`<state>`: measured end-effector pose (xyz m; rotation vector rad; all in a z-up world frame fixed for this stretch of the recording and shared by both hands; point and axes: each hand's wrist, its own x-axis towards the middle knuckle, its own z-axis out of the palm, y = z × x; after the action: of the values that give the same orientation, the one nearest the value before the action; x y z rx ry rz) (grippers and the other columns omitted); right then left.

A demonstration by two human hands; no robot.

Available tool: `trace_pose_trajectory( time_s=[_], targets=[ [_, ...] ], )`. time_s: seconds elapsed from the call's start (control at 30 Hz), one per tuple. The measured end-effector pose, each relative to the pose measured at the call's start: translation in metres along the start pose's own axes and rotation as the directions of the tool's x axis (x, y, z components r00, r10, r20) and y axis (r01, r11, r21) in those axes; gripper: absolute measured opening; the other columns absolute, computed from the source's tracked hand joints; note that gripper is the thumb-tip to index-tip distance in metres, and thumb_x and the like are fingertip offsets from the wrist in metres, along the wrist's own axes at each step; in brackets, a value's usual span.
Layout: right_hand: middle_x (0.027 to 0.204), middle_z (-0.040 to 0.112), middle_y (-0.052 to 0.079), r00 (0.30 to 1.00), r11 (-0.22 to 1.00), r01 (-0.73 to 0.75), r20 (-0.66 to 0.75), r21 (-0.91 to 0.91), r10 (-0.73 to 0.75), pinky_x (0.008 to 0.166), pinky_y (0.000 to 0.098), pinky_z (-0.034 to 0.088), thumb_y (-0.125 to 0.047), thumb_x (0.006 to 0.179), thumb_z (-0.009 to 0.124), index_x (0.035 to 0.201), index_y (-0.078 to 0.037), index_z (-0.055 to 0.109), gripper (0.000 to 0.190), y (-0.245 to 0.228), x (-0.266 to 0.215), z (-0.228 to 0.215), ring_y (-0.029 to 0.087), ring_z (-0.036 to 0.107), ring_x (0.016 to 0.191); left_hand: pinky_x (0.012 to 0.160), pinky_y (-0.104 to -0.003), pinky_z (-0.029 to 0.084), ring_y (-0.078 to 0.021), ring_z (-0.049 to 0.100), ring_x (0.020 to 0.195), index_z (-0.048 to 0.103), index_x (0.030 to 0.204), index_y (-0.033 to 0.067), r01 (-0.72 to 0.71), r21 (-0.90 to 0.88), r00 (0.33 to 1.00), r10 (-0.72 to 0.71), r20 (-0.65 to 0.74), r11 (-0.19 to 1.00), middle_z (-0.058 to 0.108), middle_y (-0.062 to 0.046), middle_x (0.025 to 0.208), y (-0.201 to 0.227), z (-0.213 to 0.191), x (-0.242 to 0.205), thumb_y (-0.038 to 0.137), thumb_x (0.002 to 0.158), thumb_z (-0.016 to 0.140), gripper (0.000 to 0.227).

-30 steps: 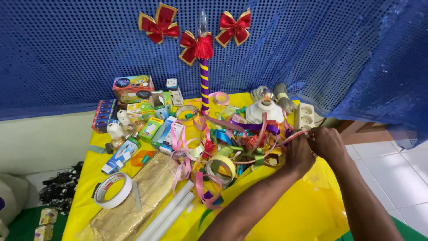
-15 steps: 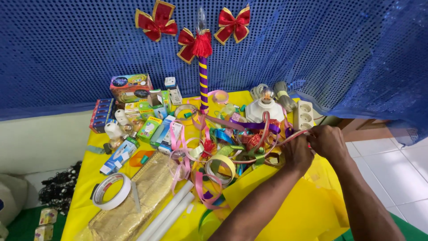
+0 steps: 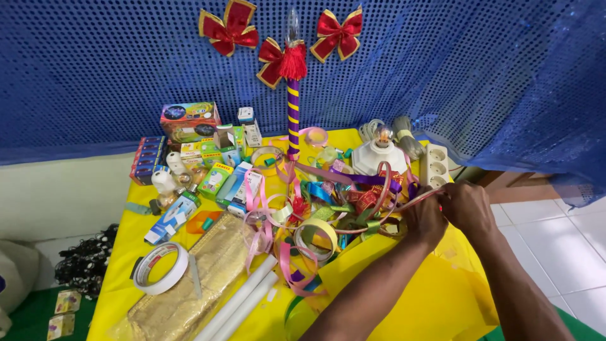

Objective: Decorating a small light bulb with ribbons and tape to create a handicraft ornament

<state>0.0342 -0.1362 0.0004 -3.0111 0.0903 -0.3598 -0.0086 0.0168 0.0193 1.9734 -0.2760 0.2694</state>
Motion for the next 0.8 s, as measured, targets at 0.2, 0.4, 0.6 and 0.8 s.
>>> trace_pose_trajectory(
  time_s=[0.2,0.4,0.6,0.8],
  targets=[
    [0.08,0.073,0.014,0.998,0.987,0.051,-0.015,-0.15,-0.054,0.068,0.0459,0.051,-0.038,0.081,0.068,0.078,-0.019,0.075,0.02,0.003,0.004,-0.012,0.039,0.071,0.085,0.075,-0.051,0.052,-0.0337,0.07,0.096,0.076,0.101,0.0149,0.026,0.056,0.992,-0.032,0.123,0.998,0.075,-0.01,0.1,-0.002,-0.002,0.0,0.011,0.077,0.087,0.026],
    [0.081,0.075,0.016,0.989,0.985,0.12,-0.069,-0.126,-0.129,0.067,0.0491,0.053,-0.026,0.083,0.068,0.084,-0.014,0.076,0.015,-0.007,-0.003,-0.014,0.04,0.072,0.078,0.057,-0.047,0.05,-0.0334,0.067,0.08,0.072,0.094,0.0058,-0.042,-0.018,0.998,0.043,0.037,0.999,0.07,-0.014,0.092,-0.003,-0.007,0.001,-0.001,0.075,0.082,0.022],
    [0.083,0.073,0.017,0.998,0.983,0.059,0.008,-0.174,-0.059,0.068,0.0498,0.052,-0.03,0.08,0.063,0.077,-0.019,0.075,0.018,-0.006,0.001,-0.022,0.043,0.071,0.087,0.081,-0.052,0.051,-0.0347,0.071,0.099,0.072,0.116,0.0233,0.01,0.055,0.991,-0.017,0.131,0.998,0.076,-0.007,0.102,-0.014,0.009,0.005,0.011,0.075,0.083,0.044],
    [0.083,0.073,0.014,0.998,0.996,0.048,-0.024,-0.08,-0.05,0.066,0.0442,0.052,-0.044,0.085,0.07,0.091,-0.028,0.081,0.021,0.006,0.004,-0.018,0.036,0.073,0.082,0.086,-0.049,0.051,-0.0337,0.071,0.1,0.077,0.107,0.0162,0.01,0.028,0.991,-0.014,0.13,1.0,0.077,-0.008,0.105,-0.013,0.007,0.001,0.018,0.077,0.088,0.032]
  ],
)
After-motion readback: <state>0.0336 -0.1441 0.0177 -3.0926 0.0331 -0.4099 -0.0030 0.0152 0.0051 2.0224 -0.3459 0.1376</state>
